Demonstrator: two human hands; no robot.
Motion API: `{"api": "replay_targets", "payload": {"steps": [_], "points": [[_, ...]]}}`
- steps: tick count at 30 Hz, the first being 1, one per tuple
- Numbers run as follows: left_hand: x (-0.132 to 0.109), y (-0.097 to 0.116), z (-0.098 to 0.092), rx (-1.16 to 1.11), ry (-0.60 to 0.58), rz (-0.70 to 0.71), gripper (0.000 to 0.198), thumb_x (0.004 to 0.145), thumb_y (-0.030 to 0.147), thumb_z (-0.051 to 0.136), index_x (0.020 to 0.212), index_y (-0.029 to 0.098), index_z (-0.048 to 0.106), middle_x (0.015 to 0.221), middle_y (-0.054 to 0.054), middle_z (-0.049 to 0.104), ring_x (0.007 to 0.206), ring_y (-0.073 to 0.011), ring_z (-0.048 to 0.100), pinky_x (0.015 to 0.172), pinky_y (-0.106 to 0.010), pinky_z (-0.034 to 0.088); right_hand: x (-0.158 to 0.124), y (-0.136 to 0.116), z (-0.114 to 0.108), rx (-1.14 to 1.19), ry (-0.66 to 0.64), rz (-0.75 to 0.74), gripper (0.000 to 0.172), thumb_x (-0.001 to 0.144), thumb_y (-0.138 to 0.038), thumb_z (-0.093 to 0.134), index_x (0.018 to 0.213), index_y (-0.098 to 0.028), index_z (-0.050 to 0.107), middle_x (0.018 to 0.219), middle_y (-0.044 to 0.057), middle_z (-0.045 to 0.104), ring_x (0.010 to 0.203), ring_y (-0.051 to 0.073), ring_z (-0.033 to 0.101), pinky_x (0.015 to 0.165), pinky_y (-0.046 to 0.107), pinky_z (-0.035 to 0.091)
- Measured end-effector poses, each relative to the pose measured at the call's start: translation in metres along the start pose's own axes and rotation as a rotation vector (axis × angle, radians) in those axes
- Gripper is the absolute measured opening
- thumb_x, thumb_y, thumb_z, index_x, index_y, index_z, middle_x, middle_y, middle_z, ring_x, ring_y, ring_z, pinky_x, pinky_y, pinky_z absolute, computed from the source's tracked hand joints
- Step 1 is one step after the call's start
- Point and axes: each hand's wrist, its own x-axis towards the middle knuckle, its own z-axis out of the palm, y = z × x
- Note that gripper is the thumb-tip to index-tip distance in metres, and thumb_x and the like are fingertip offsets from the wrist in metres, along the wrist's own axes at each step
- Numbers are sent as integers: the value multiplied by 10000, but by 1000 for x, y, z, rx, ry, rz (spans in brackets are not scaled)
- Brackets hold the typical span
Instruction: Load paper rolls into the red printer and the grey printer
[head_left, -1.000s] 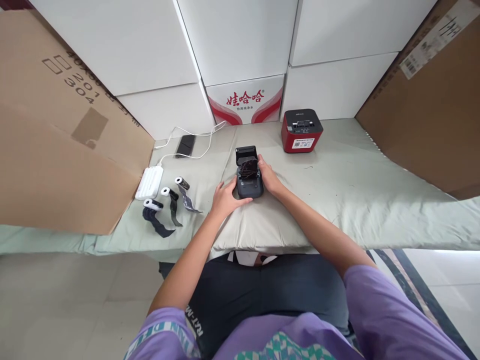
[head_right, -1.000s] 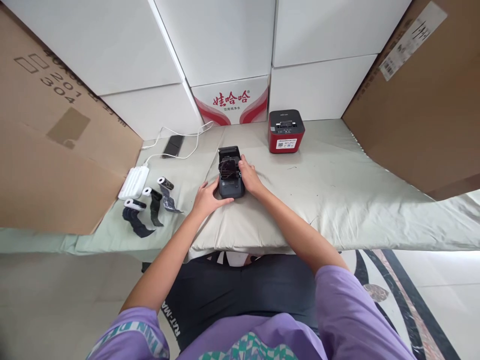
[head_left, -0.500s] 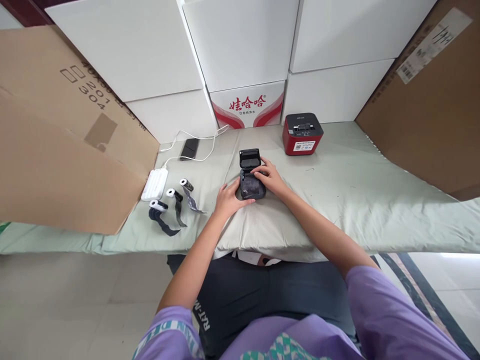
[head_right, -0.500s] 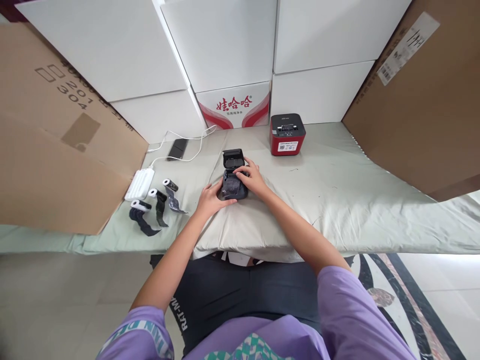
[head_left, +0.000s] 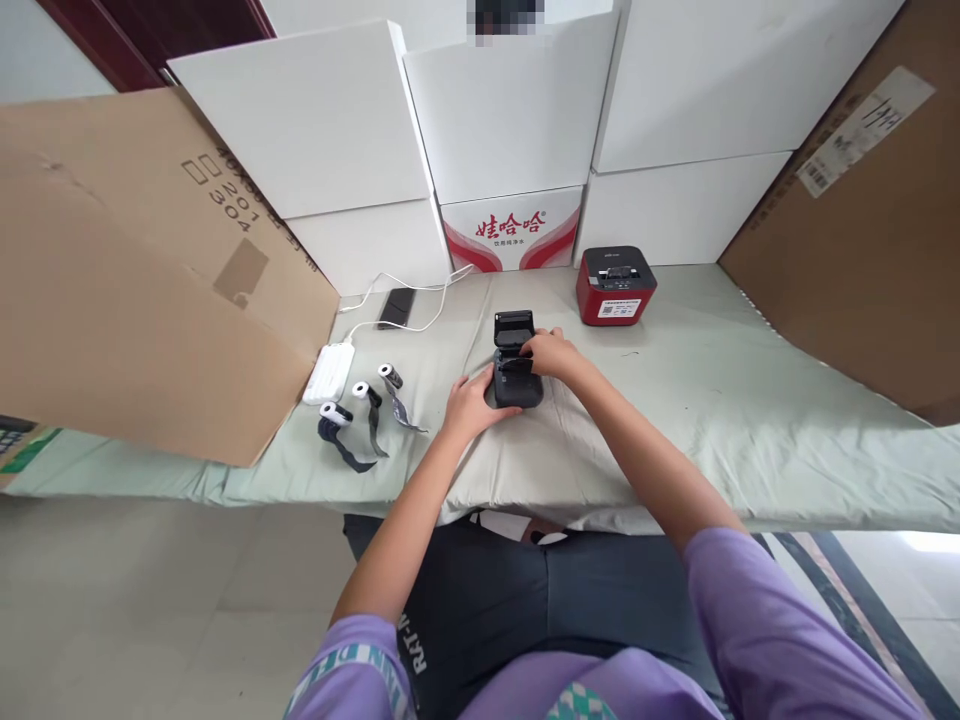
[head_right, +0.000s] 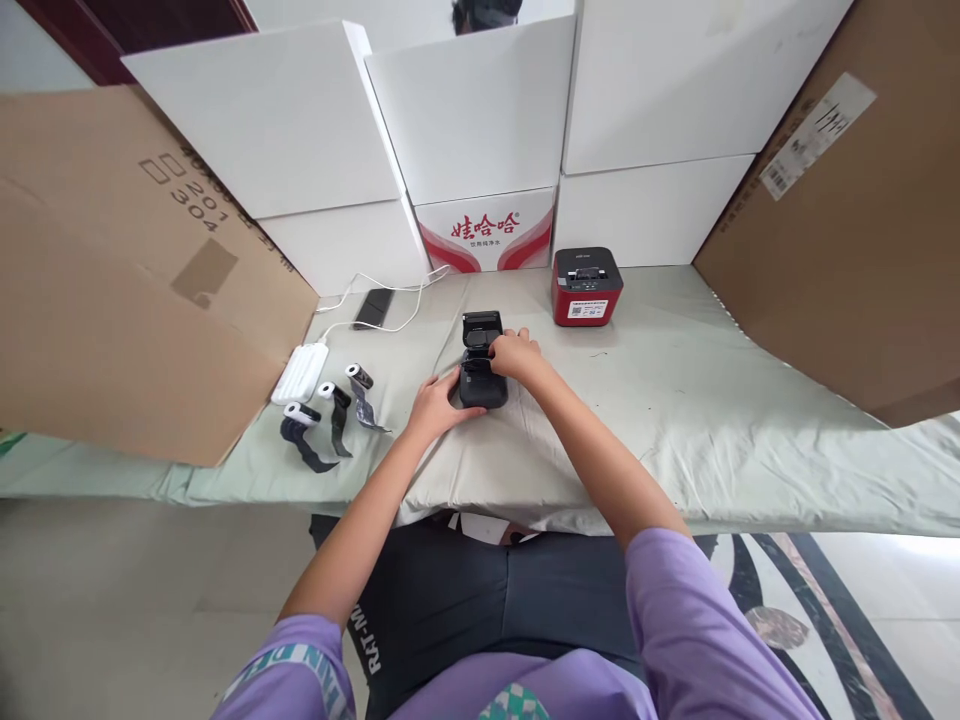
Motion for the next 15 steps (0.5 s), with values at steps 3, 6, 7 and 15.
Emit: {"api": "replay_targets", "payload": {"steps": [3,6,7,15], "points": [[1,1,0,12,5,-2,1014,717,567,906,1598,275,496,1549,-87,625,1428,-332,604,1298,-481,360,10,5,2,10,-34,-26,369,849,-226,711,1205,-243,807,1314,161,674,1272,384,529,1056,473,480],[2,2,-1,22,-2,-15,1030,712,592,900,1602,267,495,1535,-90,638,1419,-335,612,1292,-470,371,18,14,6,43,-1,-73,324,813,-205,725,1128,-209,797,1219,147,709,1197,344,593,1062,429,478],[2,2,-1,19,-6,-19,1033,712,597,899,1603,264,494,1533,-91,640,1415,-336,615,1292,-472,370,20,17,6,73,24,-88,326,807,-193,715,1125,-198,784,1216,145,711,1182,335,610,1058,420,483],[2,-2,1,-76,-19,4,1012,736,626,883,1603,287,487,1558,-80,619,1433,-341,594,1302,-511,332,-3,6,-31,614,354,-309,315,812,-195,660,1126,-217,648,1044,71,709,942,267,696,892,463,588]]}}
